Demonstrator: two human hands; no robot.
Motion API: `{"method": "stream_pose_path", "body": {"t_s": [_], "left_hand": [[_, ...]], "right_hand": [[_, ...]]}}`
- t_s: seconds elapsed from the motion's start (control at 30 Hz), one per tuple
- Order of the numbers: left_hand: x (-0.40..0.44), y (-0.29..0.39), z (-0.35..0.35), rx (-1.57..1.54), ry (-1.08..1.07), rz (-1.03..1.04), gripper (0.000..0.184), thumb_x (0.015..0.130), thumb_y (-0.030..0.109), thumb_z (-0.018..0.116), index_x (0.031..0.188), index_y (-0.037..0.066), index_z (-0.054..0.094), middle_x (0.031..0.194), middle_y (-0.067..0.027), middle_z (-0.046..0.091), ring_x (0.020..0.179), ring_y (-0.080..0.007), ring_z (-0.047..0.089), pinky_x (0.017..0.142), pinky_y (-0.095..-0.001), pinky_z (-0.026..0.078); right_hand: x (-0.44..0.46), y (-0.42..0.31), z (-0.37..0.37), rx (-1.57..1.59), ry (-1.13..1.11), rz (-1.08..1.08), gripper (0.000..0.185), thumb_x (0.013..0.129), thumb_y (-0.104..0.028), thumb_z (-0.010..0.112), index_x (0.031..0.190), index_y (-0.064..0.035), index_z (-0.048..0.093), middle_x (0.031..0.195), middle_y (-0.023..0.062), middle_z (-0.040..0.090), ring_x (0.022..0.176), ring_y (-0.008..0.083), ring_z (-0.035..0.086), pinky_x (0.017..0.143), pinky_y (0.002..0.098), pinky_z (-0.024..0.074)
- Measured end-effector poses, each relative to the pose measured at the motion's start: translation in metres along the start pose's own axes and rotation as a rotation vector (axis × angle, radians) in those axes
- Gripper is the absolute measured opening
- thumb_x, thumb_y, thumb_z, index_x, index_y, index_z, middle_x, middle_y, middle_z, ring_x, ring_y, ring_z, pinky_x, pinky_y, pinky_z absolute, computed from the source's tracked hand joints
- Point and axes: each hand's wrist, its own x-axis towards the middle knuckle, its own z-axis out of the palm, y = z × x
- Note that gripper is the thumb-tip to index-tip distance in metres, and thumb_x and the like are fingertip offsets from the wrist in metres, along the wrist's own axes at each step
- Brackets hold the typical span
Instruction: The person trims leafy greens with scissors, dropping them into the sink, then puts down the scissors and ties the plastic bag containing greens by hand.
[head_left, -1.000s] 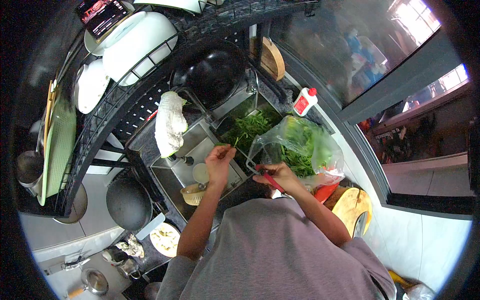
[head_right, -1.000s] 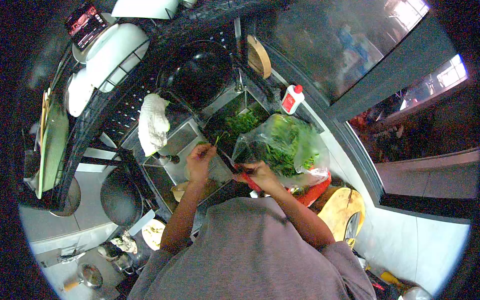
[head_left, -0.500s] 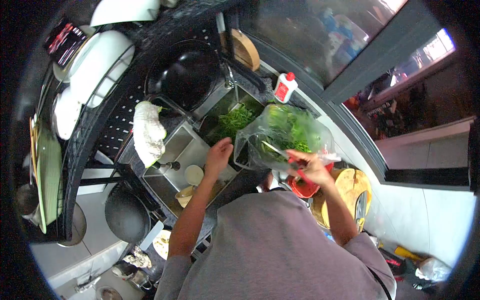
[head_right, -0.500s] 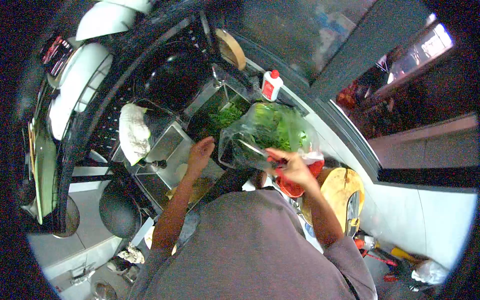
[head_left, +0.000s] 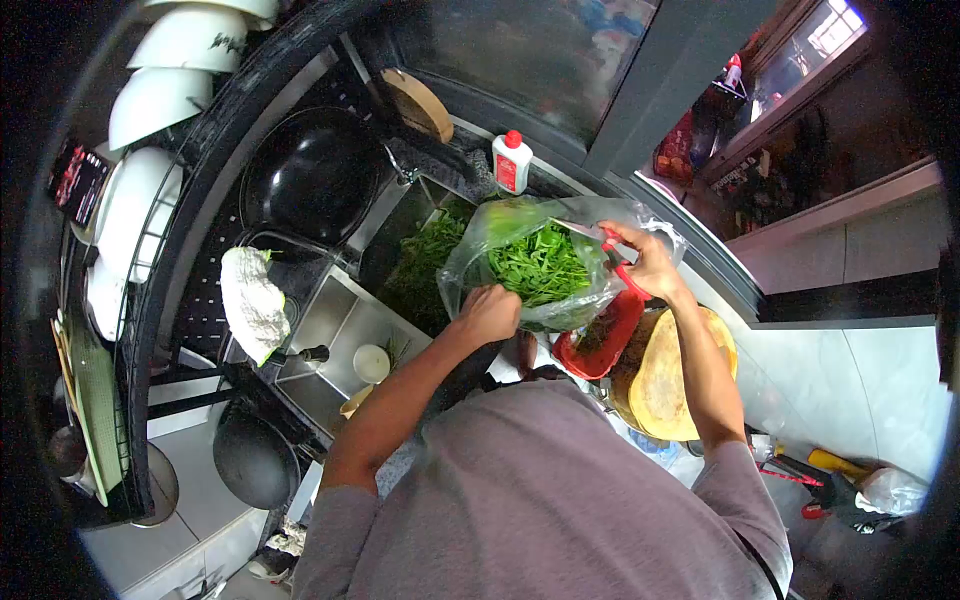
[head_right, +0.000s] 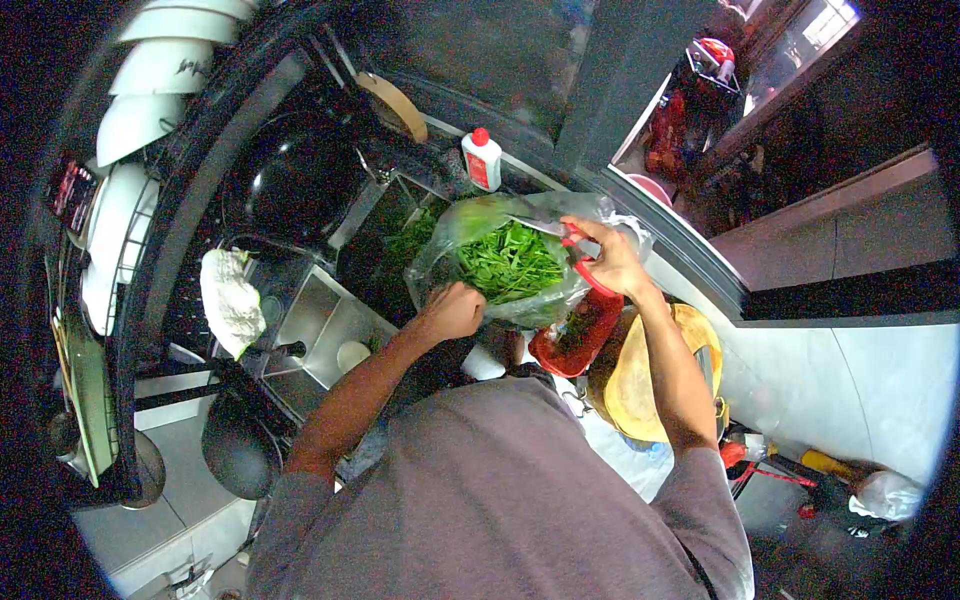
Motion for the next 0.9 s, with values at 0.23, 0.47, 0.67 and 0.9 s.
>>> {"method": "stream_pose_path", "body": {"t_s": [0.23,0.47,0.67,0.9], "left_hand": [[0.075,0.037,0.046,-0.018,0.231,-0.173,0.01,0.07,0.008,0.062,0.076,0.001,0.066,0.081,-0.0195,0.063,0.08,-0.035,0.064,0.07,-0.0447,0.052],[0.088,0.031,0.065,0.155,0.219,-0.244,0.006,0.068,0.003,0.062,0.073,0.004,0.067,0.074,-0.0148,0.064,0.074,-0.0311,0.065,0.061,-0.04,0.052],[0.061,0.034,-0.009,-0.205,0.7,0.2,0.008,0.077,0.006,0.062,0.08,0.0,0.066,0.069,-0.0165,0.061,0.058,-0.0293,0.059,0.056,-0.0397,0.047],[-0.004,0.013,-0.021,-0.786,0.444,-0.189,0.017,0.085,0.013,0.063,0.096,0.0,0.066,0.078,-0.0081,0.066,0.068,-0.0117,0.059,0.059,-0.0267,0.045]], "right_hand": [[-0.015,-0.018,-0.01,0.21,-0.249,0.147,0.063,0.068,-0.002,0.066,0.128,-0.0086,0.051,0.105,0.0116,0.066,0.098,0.0166,0.061,0.084,0.0293,0.0473],[-0.02,-0.014,-0.019,0.4,-0.143,0.077,0.055,0.068,0.004,0.065,0.122,-0.0038,0.056,0.101,0.0011,0.061,0.086,0.0071,0.054,0.079,0.0225,0.0449],[-0.021,-0.02,-0.024,0.468,-0.172,0.103,0.057,0.069,-0.003,0.07,0.123,-0.0017,0.054,0.107,0.0098,0.064,0.096,0.0135,0.059,0.087,0.028,0.0457],[-0.018,-0.035,-0.01,0.522,-0.214,0.118,0.055,0.071,-0.005,0.071,0.123,-0.0046,0.055,0.102,0.004,0.065,0.089,0.0084,0.058,0.081,0.0243,0.0466]]}}
